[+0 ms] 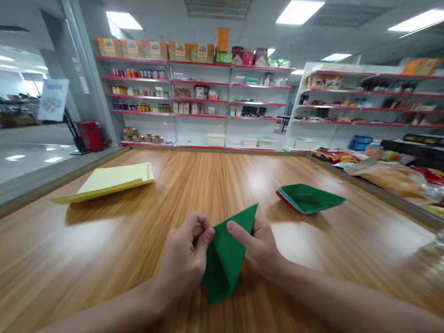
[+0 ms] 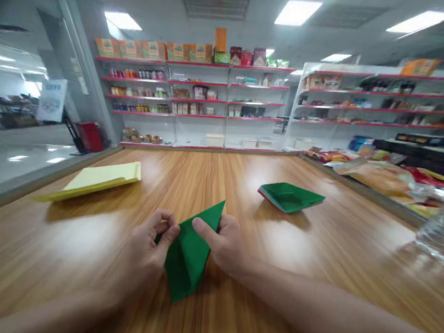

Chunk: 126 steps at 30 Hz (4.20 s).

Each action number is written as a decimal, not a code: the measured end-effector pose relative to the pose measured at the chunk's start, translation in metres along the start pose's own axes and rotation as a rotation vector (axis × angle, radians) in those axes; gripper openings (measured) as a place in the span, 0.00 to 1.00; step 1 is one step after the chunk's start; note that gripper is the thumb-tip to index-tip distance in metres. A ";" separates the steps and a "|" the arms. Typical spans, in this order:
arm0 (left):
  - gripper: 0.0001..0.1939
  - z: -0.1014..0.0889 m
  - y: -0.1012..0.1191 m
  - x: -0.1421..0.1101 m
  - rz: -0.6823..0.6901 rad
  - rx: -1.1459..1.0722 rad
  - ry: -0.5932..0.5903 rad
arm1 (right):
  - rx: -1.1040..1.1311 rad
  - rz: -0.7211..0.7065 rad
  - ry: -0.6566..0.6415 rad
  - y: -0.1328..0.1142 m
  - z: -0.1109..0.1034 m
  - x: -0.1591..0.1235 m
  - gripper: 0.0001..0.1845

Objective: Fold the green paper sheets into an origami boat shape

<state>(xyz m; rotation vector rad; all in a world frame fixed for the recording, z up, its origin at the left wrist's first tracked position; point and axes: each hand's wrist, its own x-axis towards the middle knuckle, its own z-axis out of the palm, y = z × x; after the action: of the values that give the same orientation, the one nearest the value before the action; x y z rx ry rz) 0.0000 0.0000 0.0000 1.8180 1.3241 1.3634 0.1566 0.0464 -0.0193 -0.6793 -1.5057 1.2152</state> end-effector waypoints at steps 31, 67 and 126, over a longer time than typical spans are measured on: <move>0.21 -0.002 -0.015 0.010 -0.065 0.027 -0.270 | 0.034 0.188 -0.136 0.007 -0.011 0.005 0.20; 0.19 -0.008 -0.041 0.022 -0.354 -0.562 -0.018 | -0.209 0.104 -0.445 -0.004 -0.011 -0.001 0.34; 0.26 0.013 -0.015 0.026 -0.168 0.115 0.040 | -0.264 0.322 -0.690 -0.007 0.010 -0.015 0.33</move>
<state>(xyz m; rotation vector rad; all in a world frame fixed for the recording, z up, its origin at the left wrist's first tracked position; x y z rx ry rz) 0.0070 0.0314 -0.0058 1.7161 1.5680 1.2633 0.1532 0.0273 -0.0183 -0.7328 -2.2179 1.6135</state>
